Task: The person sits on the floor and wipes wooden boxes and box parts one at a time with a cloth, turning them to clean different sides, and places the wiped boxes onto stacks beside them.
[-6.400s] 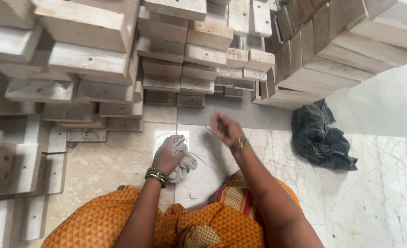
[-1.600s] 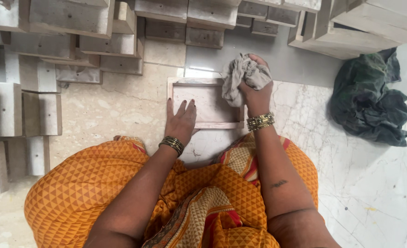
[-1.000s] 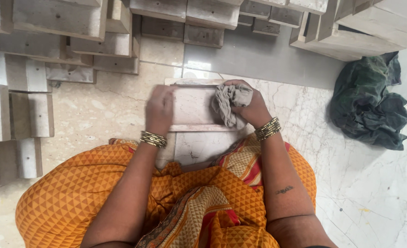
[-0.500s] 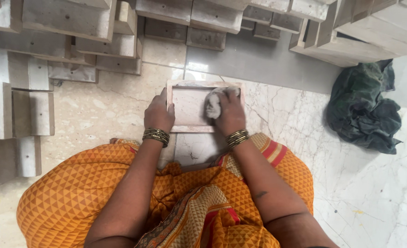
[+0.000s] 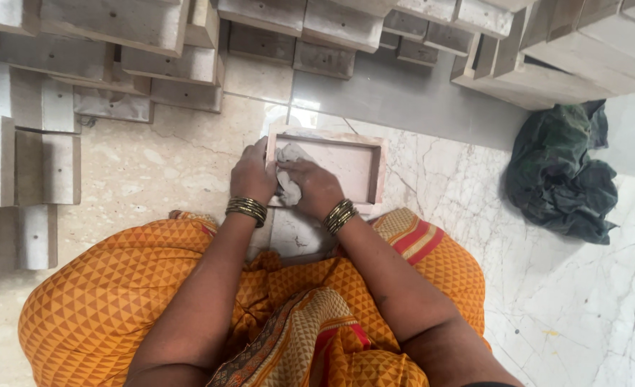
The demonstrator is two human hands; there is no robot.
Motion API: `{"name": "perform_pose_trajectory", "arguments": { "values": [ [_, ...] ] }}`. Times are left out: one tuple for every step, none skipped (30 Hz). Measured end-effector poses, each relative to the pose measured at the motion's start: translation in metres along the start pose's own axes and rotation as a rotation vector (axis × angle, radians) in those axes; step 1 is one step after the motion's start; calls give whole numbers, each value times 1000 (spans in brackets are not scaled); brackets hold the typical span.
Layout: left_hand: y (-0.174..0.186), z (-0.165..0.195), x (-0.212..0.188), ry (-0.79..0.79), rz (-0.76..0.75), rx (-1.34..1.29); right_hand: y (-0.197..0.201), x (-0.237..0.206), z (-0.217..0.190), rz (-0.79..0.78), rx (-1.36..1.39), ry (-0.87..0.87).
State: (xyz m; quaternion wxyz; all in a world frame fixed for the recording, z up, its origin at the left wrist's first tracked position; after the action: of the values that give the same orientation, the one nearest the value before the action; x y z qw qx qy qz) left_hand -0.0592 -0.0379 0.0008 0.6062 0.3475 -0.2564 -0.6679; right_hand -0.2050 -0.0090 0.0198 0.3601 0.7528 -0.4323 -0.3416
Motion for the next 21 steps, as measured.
{"name": "perform_pose_trajectory", "arguments": {
  "values": [
    [1,0,-1,29,-19,-21,5,-1,6,18,-25,-64],
    [2,1,0,56,-34,-44,10,-2,14,38,-52,-127],
    [2,3,-1,84,-51,-65,14,-5,22,57,-78,-191],
    [3,4,-2,90,-59,-62,22,-9,35,68,-81,-271],
    [5,6,-1,94,-66,-59,32,-14,48,81,-84,-352],
    [6,8,-1,100,-72,-58,39,-21,54,119,-142,-340],
    [7,10,-2,104,-63,-65,47,-29,59,156,-201,-327],
    [7,11,-2,108,-54,-72,52,-34,61,192,-261,-313],
    [8,12,-3,114,-45,-79,53,-37,63,96,-268,-364],
    [8,14,-4,109,-46,-31,54,-40,65,-1,-275,-413],
    [8,15,-5,106,-46,16,54,-41,64,-101,-282,-458],
    [7,16,-7,104,-43,63,51,-41,60,-221,-294,-447],
    [7,17,-8,92,-47,81,46,-39,54,-342,-305,-434],
    [6,19,-10,80,-51,98,39,-35,47,-462,-315,-421],
    [6,20,-10,66,-55,116,35,-31,38,-393,-287,-373],
    [6,20,-11,61,-50,101,28,-30,29,-326,-259,-324],
    [6,21,-11,57,-47,85,21,-27,16,-165,-108,-196],
    [6,21,-12,54,-44,68,16,-24,7,-3,42,-69],
    [5,21,-11,52,-46,63,9,-21,2,36,-56,11],
    [5,21,-11,52,-49,60,2,-18,-1,74,-152,92],
    [5,22,-11,51,-52,58,-3,-16,-2,113,-247,172]
  ]
}}
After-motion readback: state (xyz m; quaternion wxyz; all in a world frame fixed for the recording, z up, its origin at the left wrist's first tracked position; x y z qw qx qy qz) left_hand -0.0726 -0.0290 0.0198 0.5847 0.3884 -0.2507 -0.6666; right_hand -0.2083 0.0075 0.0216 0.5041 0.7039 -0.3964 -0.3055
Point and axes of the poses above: each hand's wrist, its own x-axis towards the middle knuckle, its own y-axis out of the back of the hand, z = x × y, the point moved 3 cm from there along x, towards the middle knuckle
